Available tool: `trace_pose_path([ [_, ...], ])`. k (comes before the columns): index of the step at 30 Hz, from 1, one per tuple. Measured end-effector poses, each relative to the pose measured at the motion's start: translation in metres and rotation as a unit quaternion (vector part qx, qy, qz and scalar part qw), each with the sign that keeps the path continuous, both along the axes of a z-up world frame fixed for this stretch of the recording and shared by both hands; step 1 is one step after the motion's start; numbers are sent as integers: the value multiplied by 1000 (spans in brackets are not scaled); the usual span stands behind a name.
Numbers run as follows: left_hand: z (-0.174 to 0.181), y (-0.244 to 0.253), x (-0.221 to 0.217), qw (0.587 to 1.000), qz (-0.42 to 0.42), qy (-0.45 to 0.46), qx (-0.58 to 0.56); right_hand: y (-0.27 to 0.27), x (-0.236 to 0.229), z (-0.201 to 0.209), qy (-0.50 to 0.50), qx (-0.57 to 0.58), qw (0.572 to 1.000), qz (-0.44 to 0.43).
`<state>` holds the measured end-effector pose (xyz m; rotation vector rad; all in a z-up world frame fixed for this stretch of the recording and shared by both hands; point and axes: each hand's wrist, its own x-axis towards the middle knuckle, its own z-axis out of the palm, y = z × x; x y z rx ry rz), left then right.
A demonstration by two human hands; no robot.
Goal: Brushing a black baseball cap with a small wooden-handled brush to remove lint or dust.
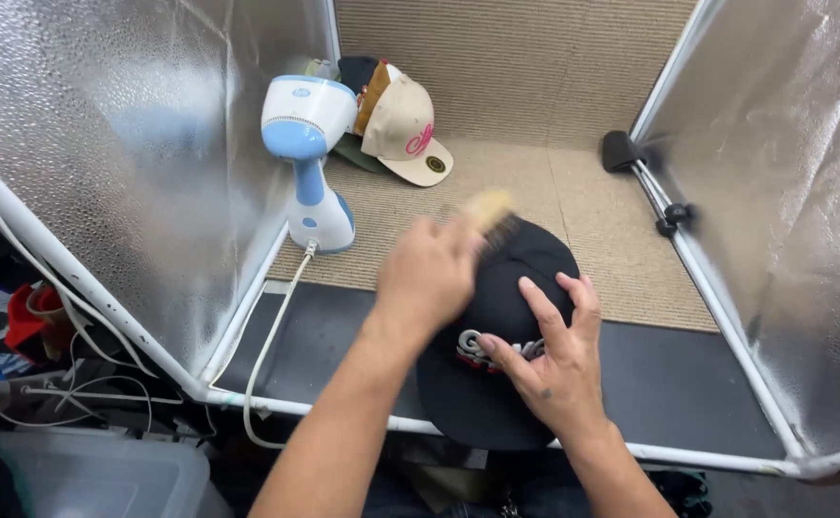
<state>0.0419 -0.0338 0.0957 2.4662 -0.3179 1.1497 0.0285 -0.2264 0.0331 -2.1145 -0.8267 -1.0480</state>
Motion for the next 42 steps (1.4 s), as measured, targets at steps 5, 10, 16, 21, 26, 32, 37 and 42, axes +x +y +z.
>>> trace_pose_path([
  [5,19,-11,-3,999,-5,-39,24,1,-1,0,-31,3,1000,6],
  [10,21,-18,43,989,-43,126,63,-3,-4,-3,-12,0,1000,14],
  [16,40,41,111,881,84,465,-14,3,5,5,-62,-15,998,-4],
  [21,56,21,66,967,39,252,12,6,9,-6,-44,50,998,11],
  [26,55,0,68,967,-85,241,-4,3,10,-6,-33,43,999,-2],
  [32,-44,83,168,931,65,359,-28,5,11,-7,-39,54,998,6],
  [37,50,7,57,975,-116,183,-45,6,8,-4,-27,61,998,1],
  [42,44,-8,93,970,-131,198,54,6,4,-5,-19,45,999,-4],
])
